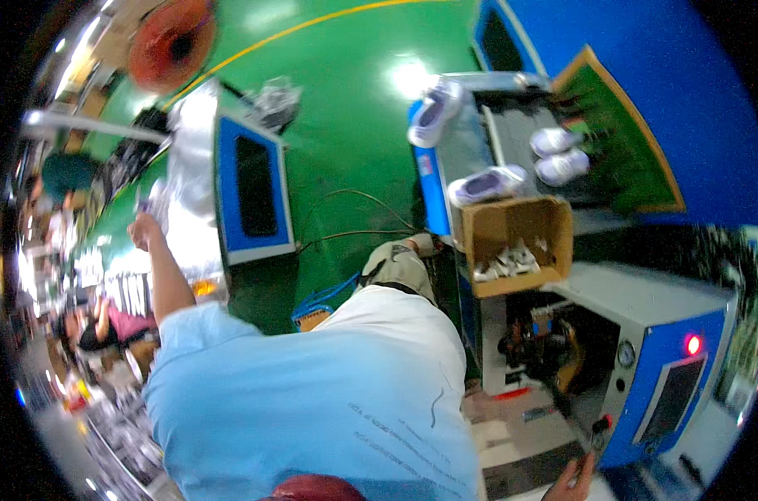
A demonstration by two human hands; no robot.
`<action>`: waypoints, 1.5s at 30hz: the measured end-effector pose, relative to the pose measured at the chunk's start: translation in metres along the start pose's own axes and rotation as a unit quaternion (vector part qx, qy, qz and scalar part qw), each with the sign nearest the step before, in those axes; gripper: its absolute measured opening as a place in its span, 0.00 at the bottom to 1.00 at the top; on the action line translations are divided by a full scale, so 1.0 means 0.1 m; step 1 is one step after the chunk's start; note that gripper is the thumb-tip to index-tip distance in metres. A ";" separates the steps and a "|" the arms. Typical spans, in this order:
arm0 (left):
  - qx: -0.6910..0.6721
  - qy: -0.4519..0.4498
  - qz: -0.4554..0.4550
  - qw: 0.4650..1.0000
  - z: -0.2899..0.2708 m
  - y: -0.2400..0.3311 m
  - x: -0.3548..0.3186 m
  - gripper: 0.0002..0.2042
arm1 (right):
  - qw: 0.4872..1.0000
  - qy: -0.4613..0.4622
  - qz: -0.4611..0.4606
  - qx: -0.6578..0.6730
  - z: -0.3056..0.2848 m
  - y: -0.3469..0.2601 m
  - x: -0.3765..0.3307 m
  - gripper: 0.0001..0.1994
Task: The person takes shoes from a conveyor belt, fits them onto a metallic shoe last, and places them into an oven-like machine. They repeat this cycle with different shoes, also handling a dark-colored shoe from another worker.
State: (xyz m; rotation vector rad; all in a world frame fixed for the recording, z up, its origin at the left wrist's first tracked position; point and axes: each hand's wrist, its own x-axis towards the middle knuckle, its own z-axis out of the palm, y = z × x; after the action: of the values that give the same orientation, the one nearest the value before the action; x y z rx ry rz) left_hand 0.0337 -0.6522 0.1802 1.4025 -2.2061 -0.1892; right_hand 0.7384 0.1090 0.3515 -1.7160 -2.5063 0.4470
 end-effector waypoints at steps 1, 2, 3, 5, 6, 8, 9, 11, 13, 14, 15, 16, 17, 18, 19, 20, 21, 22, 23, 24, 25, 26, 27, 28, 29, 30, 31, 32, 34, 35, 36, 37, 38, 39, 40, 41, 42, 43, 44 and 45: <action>0.009 -0.019 0.152 0.988 0.72 -0.01 -0.24 0.21 | 0.999 0.044 0.002 -0.019 0.05 -0.21 -0.02 0.20; -0.039 -0.111 0.256 0.959 0.52 0.33 -0.97 0.19 | 0.995 0.086 0.016 -0.053 0.05 -0.74 0.08 0.21; -0.077 -0.158 0.364 0.915 0.61 0.21 -1.01 0.17 | 0.988 0.147 -0.044 -0.036 0.10 -0.75 0.43 0.18; -0.089 -0.211 0.452 0.862 0.85 0.79 -2.13 0.14 | 0.939 0.316 -0.132 -0.020 0.30 -1.12 0.83 0.18; -0.165 -0.251 0.490 0.818 0.88 1.11 -2.72 0.14 | 0.916 0.378 -0.120 0.053 0.45 -1.25 1.04 0.18; -0.224 -0.383 0.534 0.720 0.79 1.64 -3.79 0.12 | 0.893 0.433 -0.116 -0.043 0.60 -1.41 1.45 0.20; -0.264 -0.427 0.571 0.649 0.79 1.89 -4.31 0.12 | 0.888 0.451 -0.082 -0.050 0.71 -1.62 1.62 0.21; -0.266 -0.485 0.685 0.474 0.32 2.40 -5.26 0.12 | 0.879 0.460 -0.113 -0.056 1.04 -1.54 1.95 0.21; -0.258 -0.515 0.748 0.332 0.22 2.80 -6.05 0.12 | 0.848 0.464 -0.102 -0.233 1.29 -1.58 2.14 0.21; -0.224 -0.535 0.763 0.286 0.22 2.98 -6.46 0.13 | 0.823 0.509 -0.105 -0.227 1.39 -1.57 2.19 0.22; -0.205 -0.569 0.748 0.275 0.15 3.15 -6.87 0.14 | 0.824 0.508 -0.096 -0.233 1.43 -1.56 2.24 0.22; -0.192 -0.601 0.735 0.249 0.30 3.29 -7.26 0.15 | 0.808 0.538 -0.110 -0.215 1.45 -1.54 2.29 0.22; -0.158 -0.578 0.752 0.275 0.42 3.36 -7.74 0.16 | 0.789 0.566 -0.123 -0.204 1.50 -1.52 2.33 0.23; -0.120 -0.574 0.765 0.266 0.56 3.47 -8.14 0.17 | 0.774 0.578 -0.109 -0.235 1.52 -1.50 2.37 0.25; -0.110 -0.559 0.785 0.245 0.64 3.55 -8.54 0.19 | 0.775 0.575 -0.103 -0.242 1.53 -1.47 2.39 0.25; -0.073 -0.616 0.740 0.259 0.66 3.60 -8.91 0.23 | 0.769 0.581 -0.115 -0.241 1.55 -1.43 2.39 0.25; -0.071 -0.616 0.742 0.254 0.71 3.62 -9.22 0.23 | 0.762 0.589 -0.128 -0.238 1.58 -1.40 2.41 0.25; -0.056 -0.617 0.722 0.309 0.78 3.59 -9.51 0.24 | 0.749 0.595 -0.120 -0.264 1.59 -1.41 2.44 0.26; -0.038 -0.616 0.698 0.363 0.89 3.54 -9.76 0.25 | 0.750 0.593 -0.118 -0.268 1.60 -1.39 2.44 0.26; -0.037 -0.591 0.687 0.422 1.06 3.53 -9.92 0.27 | 0.753 0.585 -0.121 -0.275 1.60 -1.36 2.44 0.26; -0.079 -0.508 0.713 0.476 1.04 3.53 -10.08 0.28 | 0.754 0.578 -0.112 -0.291 1.61 -1.30 2.42 0.27; -0.098 -0.470 0.724 0.496 1.03 3.51 -10.18 0.29 | 0.759 0.564 -0.102 -0.309 1.67 -1.16 2.35 0.28; -0.118 -0.429 0.735 0.512 0.95 3.51 -10.23 0.31 | 0.758 0.562 -0.090 -0.319 1.68 -1.14 2.30 0.28; -0.122 -0.425 0.737 0.511 1.08 3.61 -10.23 0.31 | 0.774 0.555 -0.084 -0.292 1.68 -1.15 2.27 0.29; -0.180 -0.524 0.681 0.479 1.22 3.70 -10.20 0.32 | 0.790 0.548 -0.080 -0.264 1.67 -1.16 2.26 0.31; -0.233 -0.614 0.617 0.434 1.25 3.77 -10.22 0.32 | 0.806 0.538 -0.071 -0.237 1.69 -1.19 2.28 0.34; -0.232 -0.612 0.621 0.430 1.25 3.83 -10.29 0.32 | 0.806 0.539 -0.065 -0.237 1.68 -1.20 2.33 0.34; -0.229 -0.634 0.603 0.426 1.26 3.91 -10.37 0.34 | 0.783 0.551 -0.075 -0.280 1.63 -1.23 2.38 0.31; -0.304 -0.645 0.559 0.423 1.38 3.91 -10.40 0.33 | 0.760 0.574 -0.091 -0.291 1.65 -1.21 2.39 0.30; -0.301 -0.642 0.560 0.428 1.46 3.92 -10.36 0.33 | 0.763 0.572 -0.092 -0.286 1.67 -1.23 2.42 0.30; -0.245 -0.634 0.575 0.457 1.43 3.89 -10.35 0.31 | 0.758 0.573 -0.098 -0.295 1.68 -1.25 2.46 0.30; -0.194 -0.622 0.585 0.483 1.35 3.90 -10.36 0.29 | 0.761 0.571 -0.097 -0.293 1.66 -1.23 2.45 0.30; -0.223 -0.618 0.572 0.492 1.30 3.85 -10.27 0.26 | 0.766 0.567 -0.096 -0.289 1.66 -1.23 2.42 0.29; -0.226 -0.620 0.570 0.489 1.20 3.84 -10.18 0.26 | 0.762 0.569 -0.097 -0.292 1.66 -1.22 2.39 0.29; -0.244 -0.634 0.568 0.464 1.13 3.86 -10.01 0.27 | 0.764 0.571 -0.093 -0.286 1.68 -1.22 2.38 0.29; -0.262 -0.648 0.565 0.439 1.06 3.85 -9.83 0.28 | 0.766 0.572 -0.090 -0.279 1.68 -1.23 2.37 0.28; -0.283 -0.666 0.551 0.416 1.01 3.87 -9.60 0.30 | 0.756 0.580 -0.100 -0.288 1.67 -1.20 2.38 0.27; -0.292 -0.685 0.542 0.389 0.97 3.91 -9.36 0.33 | 0.756 0.584 -0.102 -0.279 1.66 -1.20 2.38 0.27; -0.324 -0.695 0.535 0.356 0.93 3.90 -9.14 0.34 | 0.761 0.572 -0.093 -0.293 1.64 -1.22 2.37 0.27; -0.354 -0.703 0.529 0.316 0.73 3.87 -8.95 0.34 | 0.765 0.560 -0.081 -0.309 1.64 -1.25 2.37 0.27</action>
State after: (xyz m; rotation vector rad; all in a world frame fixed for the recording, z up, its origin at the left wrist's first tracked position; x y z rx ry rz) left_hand -0.0163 0.2975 -0.0457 -1.5595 -2.6332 -2.0603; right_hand 0.5011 0.2536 0.2047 -1.1913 -1.8212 -1.1980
